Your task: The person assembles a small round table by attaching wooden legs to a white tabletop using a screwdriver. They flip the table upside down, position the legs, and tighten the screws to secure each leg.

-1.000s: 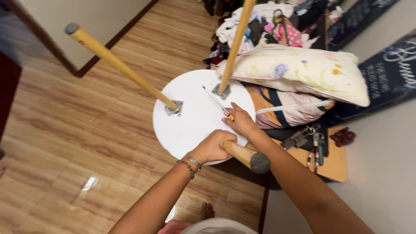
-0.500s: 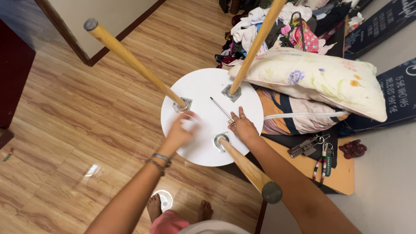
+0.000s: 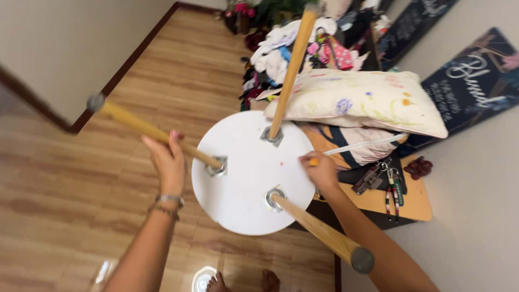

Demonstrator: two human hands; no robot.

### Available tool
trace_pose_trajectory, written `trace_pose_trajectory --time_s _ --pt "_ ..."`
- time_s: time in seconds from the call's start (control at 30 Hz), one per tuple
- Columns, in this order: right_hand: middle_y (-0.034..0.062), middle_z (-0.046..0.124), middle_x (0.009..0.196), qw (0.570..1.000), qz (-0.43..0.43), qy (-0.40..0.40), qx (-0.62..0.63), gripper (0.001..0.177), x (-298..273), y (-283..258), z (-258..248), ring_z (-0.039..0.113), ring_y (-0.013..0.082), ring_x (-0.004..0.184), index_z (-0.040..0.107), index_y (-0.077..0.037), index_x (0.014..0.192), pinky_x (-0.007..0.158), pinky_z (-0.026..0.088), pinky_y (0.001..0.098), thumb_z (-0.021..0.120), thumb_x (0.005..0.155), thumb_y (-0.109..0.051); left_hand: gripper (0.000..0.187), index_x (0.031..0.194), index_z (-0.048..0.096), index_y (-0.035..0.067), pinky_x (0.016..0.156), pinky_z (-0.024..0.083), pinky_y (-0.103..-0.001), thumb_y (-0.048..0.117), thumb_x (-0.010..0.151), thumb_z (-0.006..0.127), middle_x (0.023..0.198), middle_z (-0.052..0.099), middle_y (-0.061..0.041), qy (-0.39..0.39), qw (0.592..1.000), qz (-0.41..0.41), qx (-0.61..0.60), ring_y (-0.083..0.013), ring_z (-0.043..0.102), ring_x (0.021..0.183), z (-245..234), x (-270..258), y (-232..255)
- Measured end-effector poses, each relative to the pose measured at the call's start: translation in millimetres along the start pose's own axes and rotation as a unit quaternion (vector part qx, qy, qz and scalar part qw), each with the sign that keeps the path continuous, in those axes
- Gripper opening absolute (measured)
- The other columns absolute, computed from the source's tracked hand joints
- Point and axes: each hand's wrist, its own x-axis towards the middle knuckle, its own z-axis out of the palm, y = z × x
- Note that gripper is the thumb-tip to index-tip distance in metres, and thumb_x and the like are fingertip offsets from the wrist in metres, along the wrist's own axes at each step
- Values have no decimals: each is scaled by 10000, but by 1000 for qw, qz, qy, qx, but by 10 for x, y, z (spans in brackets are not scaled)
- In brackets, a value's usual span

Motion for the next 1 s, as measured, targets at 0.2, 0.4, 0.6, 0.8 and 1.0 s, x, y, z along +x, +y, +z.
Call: trace_pose_trajectory --time_s 0.2,0.4,0.6,0.8,1.0 --pt "63 597 618 890 8 387 241 395 -46 -164 -1062 561 130 449 667 -8 1075 434 429 272 787 977 -371 490 1412 239 -86 848 553 -395 165 1126 547 1010 727 -181 -13 999 -50 -4 -293 733 935 -7 -1 242" --pt "-18 668 761 886 103 292 345 516 425 -358 -1680 520 137 411 631 -114 1200 368 438 314 757 874 -493 469 1421 226 -66 840 556 -389 154 1144 535 1003 713 -183 23 997 -71 2 -282 718 922 131 42 140" --pt "145 686 862 910 150 277 268 477 1079 -4 -1847 558 186 508 692 117 1071 439 453 364 776 901 -321 568 1521 136 -83 880 566 -369 138 1196 547 1063 692 -186 49 998 -38 -20 -262 707 959 183 7 23" --pt "156 770 1015 876 -240 329 258 305 2115 94 -1837 727 242 914 712 78 1113 828 568 369 683 918 -155 582 1519 92 -85 890 552 -349 106 1197 537 1028 703 -160 52 995 -28 76 -231 705 939 172 38 51" --pt "143 767 981 815 -377 375 231 248 3614 -648 -2644 719 218 882 710 78 1027 828 584 360 717 899 -135 597 1550 94 -91 909 596 -331 99 1183 525 1110 665 -165 36 997 -34 65 -206 736 998 362 -40 334"
